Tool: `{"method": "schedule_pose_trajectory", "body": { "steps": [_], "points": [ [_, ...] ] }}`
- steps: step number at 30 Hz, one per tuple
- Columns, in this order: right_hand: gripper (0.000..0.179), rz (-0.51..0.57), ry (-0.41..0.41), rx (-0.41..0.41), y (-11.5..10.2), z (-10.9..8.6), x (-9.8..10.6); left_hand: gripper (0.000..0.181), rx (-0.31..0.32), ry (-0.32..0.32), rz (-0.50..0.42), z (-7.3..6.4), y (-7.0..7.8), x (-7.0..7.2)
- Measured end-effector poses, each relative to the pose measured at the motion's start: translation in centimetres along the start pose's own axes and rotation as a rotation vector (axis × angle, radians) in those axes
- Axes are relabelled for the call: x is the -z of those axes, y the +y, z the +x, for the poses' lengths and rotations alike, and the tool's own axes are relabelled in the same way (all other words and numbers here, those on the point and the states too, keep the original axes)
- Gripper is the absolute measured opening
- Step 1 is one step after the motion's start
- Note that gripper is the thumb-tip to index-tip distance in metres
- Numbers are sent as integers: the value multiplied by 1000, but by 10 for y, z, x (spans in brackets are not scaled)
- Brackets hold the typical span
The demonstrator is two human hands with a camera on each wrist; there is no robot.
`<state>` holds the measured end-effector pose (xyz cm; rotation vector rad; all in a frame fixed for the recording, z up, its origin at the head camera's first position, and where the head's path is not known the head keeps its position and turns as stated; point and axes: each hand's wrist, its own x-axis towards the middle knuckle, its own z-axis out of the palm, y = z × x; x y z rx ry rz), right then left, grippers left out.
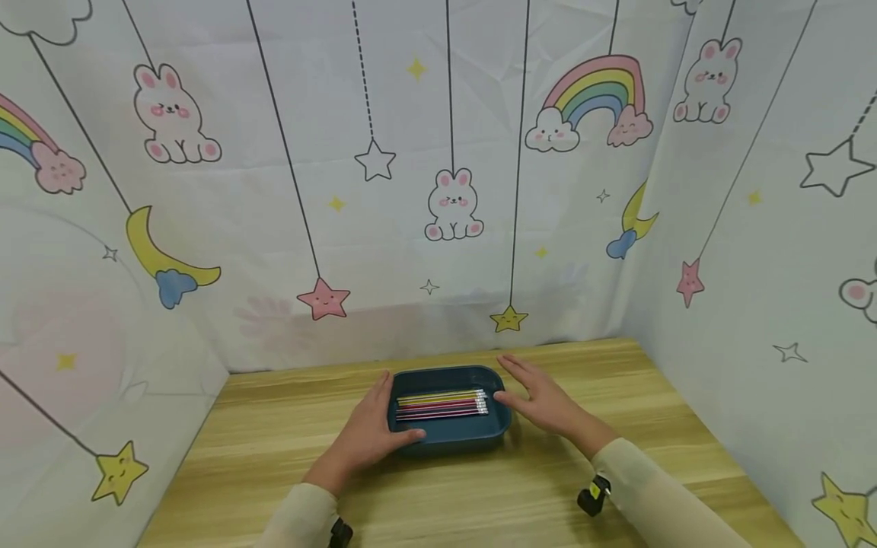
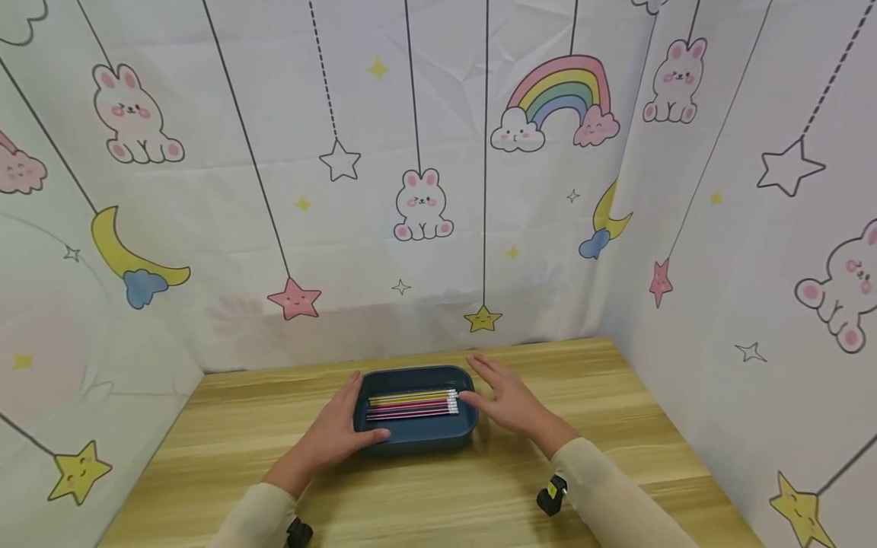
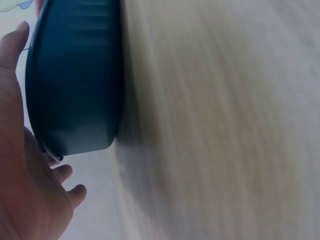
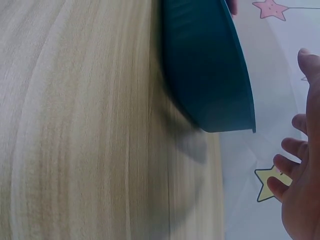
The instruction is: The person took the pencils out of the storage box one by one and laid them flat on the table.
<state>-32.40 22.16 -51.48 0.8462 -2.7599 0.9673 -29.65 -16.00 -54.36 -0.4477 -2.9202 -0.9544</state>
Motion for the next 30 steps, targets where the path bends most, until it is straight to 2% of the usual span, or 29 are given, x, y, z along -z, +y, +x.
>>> {"method": "schedule_pose_trajectory", "body": {
  "steps": [7, 14, 20, 23, 30],
  "points": [
    [77, -1, -3, -5, -4, 0, 2, 140, -26, -8, 33, 5, -6, -7],
    [76, -3, -9, 3, -7, 3, 1, 141, -31, -18, 65, 4, -6, -7],
    [60, -50, -3, 77, -14, 14, -1, 142, -29, -24, 64, 3, -6, -6],
    [50, -92, -45, 121, -21, 23, -3, 144, -22, -29, 63, 3, -5, -4],
    [39, -160, -222, 210, -37, 46, -17, 147, -11, -40, 78, 4, -5, -3]
  ]
}}
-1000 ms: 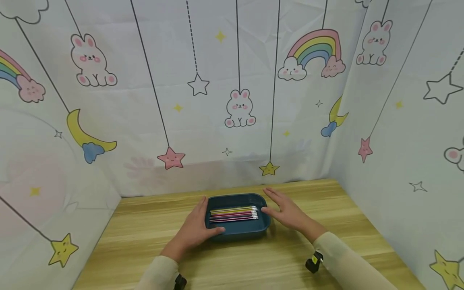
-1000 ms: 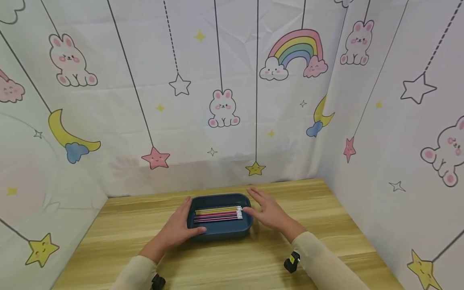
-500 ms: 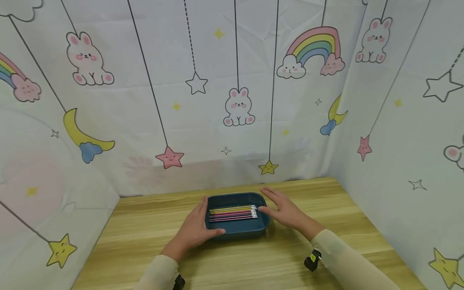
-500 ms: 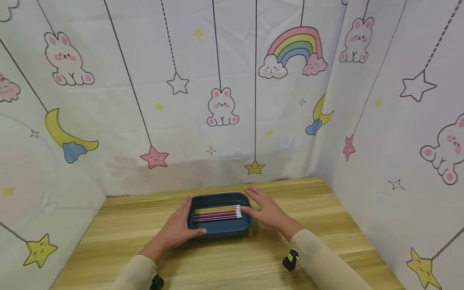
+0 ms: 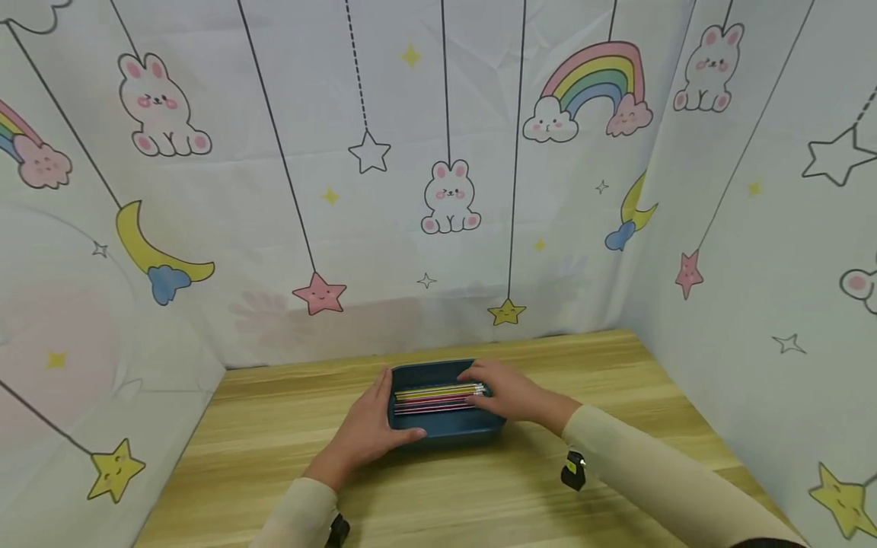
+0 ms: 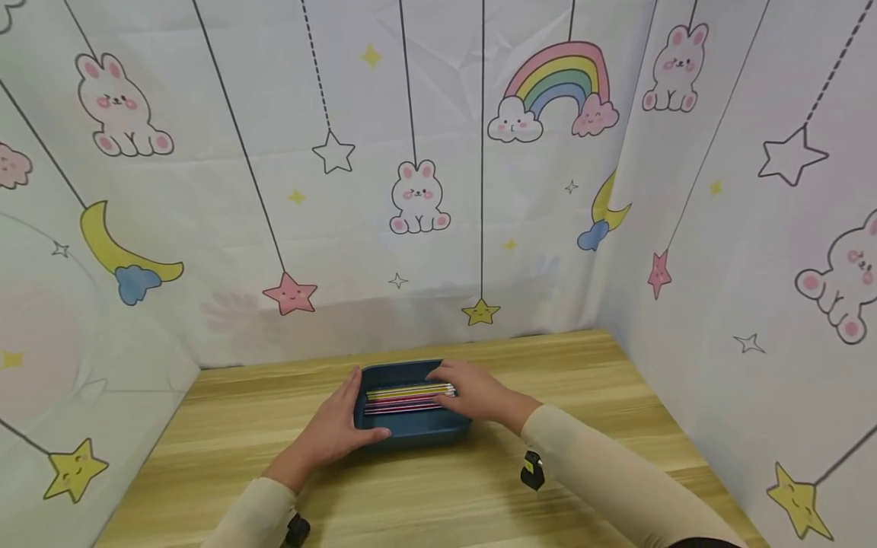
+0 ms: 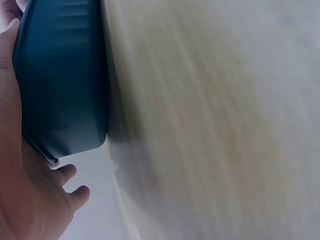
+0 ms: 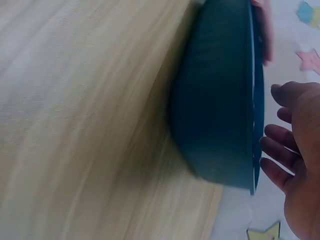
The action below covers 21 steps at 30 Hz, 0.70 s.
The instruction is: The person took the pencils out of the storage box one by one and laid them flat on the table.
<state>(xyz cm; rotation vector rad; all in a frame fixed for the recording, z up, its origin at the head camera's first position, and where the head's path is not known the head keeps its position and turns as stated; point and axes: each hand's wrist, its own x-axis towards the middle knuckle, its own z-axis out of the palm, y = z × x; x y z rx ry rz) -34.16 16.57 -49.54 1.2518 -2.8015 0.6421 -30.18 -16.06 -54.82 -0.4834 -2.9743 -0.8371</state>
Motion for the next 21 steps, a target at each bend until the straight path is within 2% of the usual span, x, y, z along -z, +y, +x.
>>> {"method": "schedule_pose_trajectory", "body": {
  "steps": [6, 11, 21],
  "points": [
    [36, 43, -85, 17, -6, 25, -12, 145, 12, -9, 10, 0, 0, 1],
    [35, 75, -133, 16, -4, 35, -24, 145, 5, -8, 21, 2, 1, 1],
    [37, 52, -159, 19, -5, 46, -40, 143, -3, -1, 25, 1, -3, -1]
  ]
}}
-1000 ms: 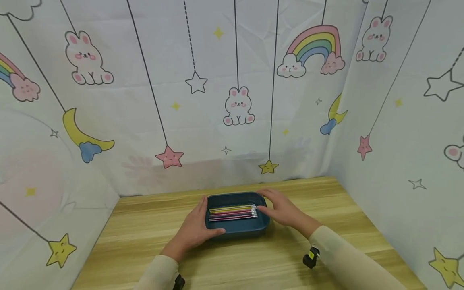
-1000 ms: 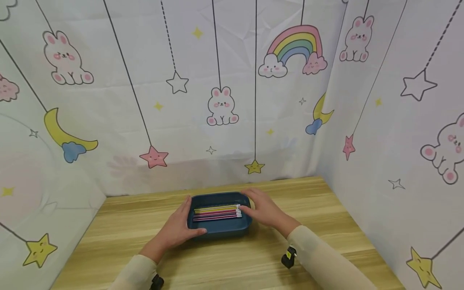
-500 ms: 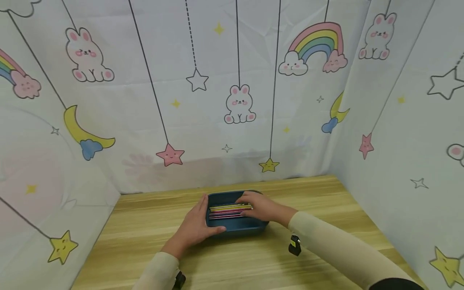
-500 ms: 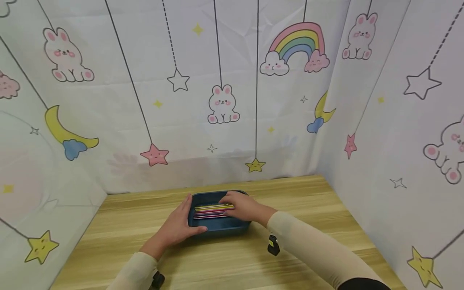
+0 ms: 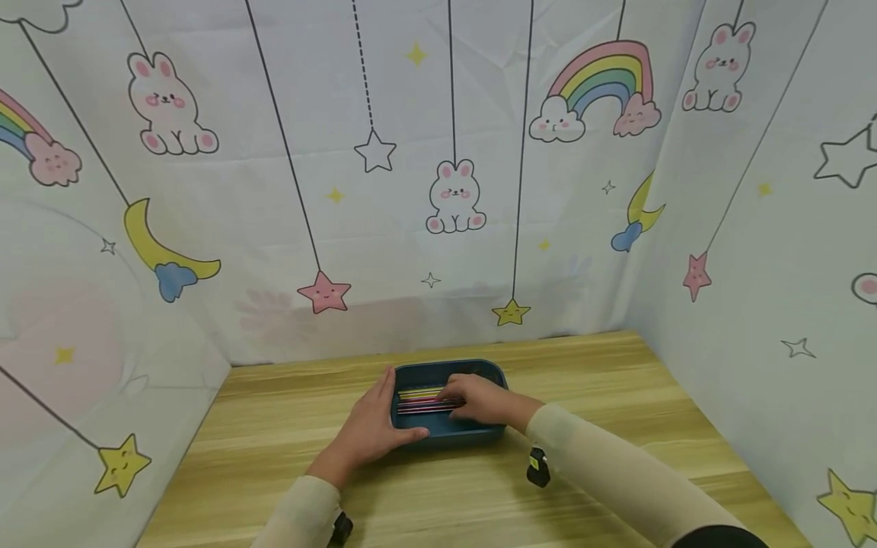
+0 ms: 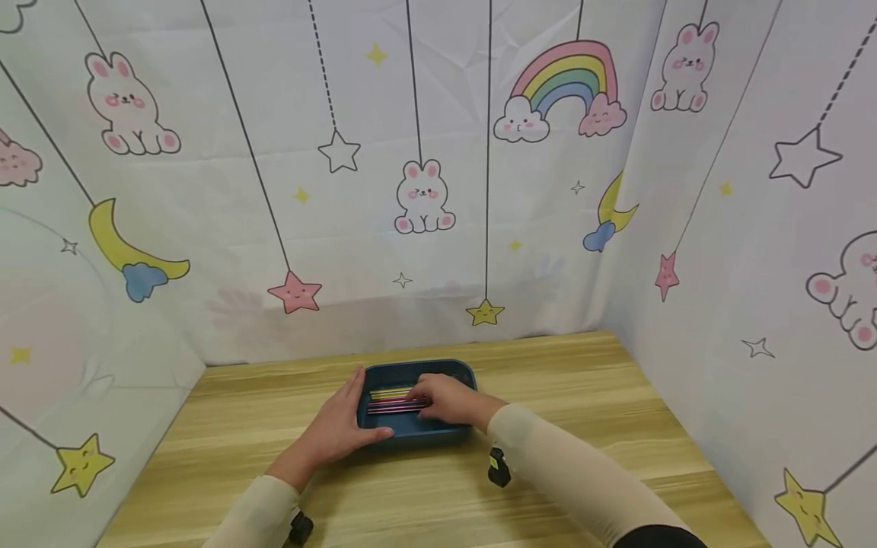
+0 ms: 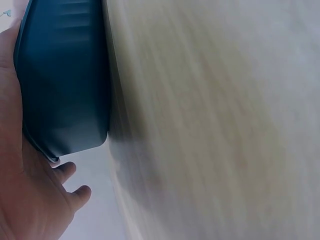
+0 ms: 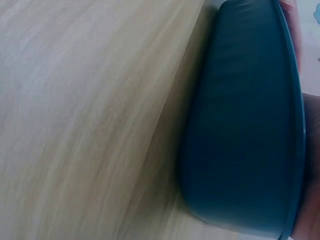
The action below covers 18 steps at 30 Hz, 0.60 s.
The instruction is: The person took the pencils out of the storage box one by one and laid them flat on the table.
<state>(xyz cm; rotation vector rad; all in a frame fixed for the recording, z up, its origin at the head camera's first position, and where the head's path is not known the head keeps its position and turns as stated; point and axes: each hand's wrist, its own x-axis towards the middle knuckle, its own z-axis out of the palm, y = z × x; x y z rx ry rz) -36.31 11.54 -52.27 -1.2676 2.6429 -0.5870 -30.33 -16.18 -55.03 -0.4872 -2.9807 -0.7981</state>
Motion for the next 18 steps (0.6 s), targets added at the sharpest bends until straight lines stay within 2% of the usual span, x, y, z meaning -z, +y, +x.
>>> {"method": "schedule_pose_trajectory", "body": {
  "steps": [12, 18],
  "points": [
    [35, 92, 1, -11, 1, 8, -12, 139, 9, 2, -21, 0, 3, -1],
    [34, 74, -5, 20, 2, 12, -16, 138, 12, 1, -26, -1, 3, 0]
  ]
}}
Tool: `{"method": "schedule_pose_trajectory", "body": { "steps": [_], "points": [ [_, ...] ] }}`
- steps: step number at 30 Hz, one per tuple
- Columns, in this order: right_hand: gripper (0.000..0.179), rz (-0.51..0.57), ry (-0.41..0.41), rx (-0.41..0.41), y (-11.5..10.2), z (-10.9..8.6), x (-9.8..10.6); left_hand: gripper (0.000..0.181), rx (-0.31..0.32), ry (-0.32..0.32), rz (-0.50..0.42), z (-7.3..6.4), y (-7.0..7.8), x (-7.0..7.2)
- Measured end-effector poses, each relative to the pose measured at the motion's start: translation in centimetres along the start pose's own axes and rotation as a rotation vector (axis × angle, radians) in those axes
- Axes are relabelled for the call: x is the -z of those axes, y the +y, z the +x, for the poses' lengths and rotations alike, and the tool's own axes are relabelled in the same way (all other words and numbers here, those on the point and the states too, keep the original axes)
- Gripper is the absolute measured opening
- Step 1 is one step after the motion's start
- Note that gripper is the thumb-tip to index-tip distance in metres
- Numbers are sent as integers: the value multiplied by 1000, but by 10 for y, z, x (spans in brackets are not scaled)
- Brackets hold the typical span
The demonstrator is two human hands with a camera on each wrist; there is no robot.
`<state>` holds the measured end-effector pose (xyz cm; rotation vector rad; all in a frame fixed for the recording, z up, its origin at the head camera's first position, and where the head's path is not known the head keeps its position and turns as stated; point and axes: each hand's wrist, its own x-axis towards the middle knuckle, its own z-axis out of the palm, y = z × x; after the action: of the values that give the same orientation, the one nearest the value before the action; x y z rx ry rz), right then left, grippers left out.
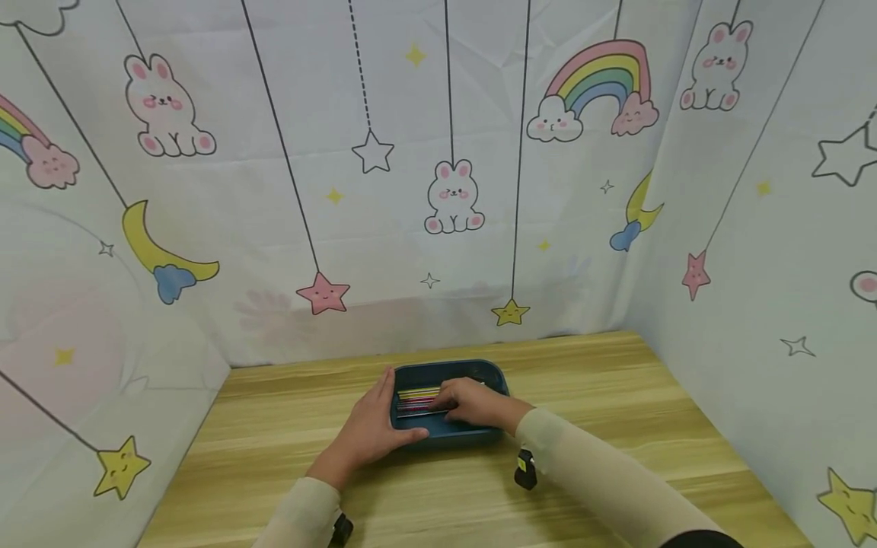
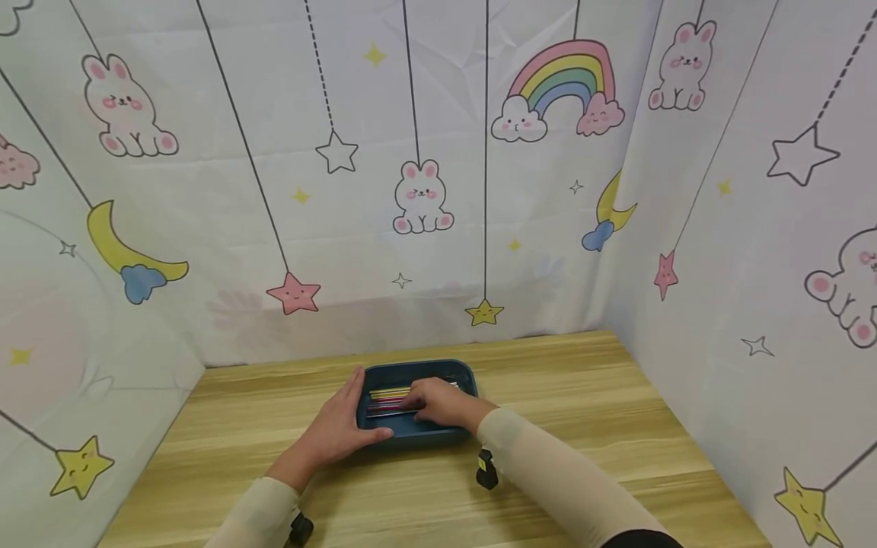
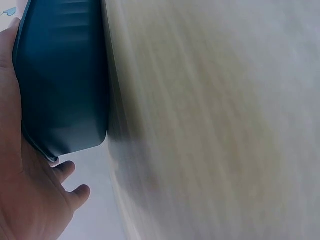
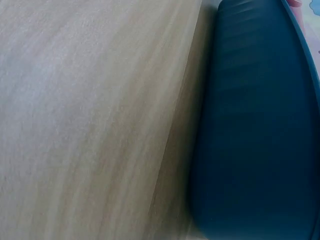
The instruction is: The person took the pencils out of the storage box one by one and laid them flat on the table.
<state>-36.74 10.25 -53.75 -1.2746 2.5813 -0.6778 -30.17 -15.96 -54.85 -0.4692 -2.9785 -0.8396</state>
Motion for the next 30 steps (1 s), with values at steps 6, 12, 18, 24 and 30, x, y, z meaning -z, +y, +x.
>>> {"method": "schedule_pose_trajectory", "body": {
  "steps": [6, 12, 18, 24, 30],
  "points": [
    [31, 2, -12, 29, 4, 3, -3, 137, -2, 4, -9, -1, 0, 0],
    [27, 20, 13, 41, 4, 4, -3, 137, -7, 12, -9, -1, 0, 0],
    [22, 10, 29, 20, 3, 6, -3, 137, -4, 11, -7, -1, 0, 0],
    [23, 6, 35, 10, 3, 7, -3, 137, 1, 11, -8, -2, 0, 1],
    [24, -5, 42, 6, 4, 4, 4, 138, 9, 0, 3, -3, 2, 3]
  ]
}}
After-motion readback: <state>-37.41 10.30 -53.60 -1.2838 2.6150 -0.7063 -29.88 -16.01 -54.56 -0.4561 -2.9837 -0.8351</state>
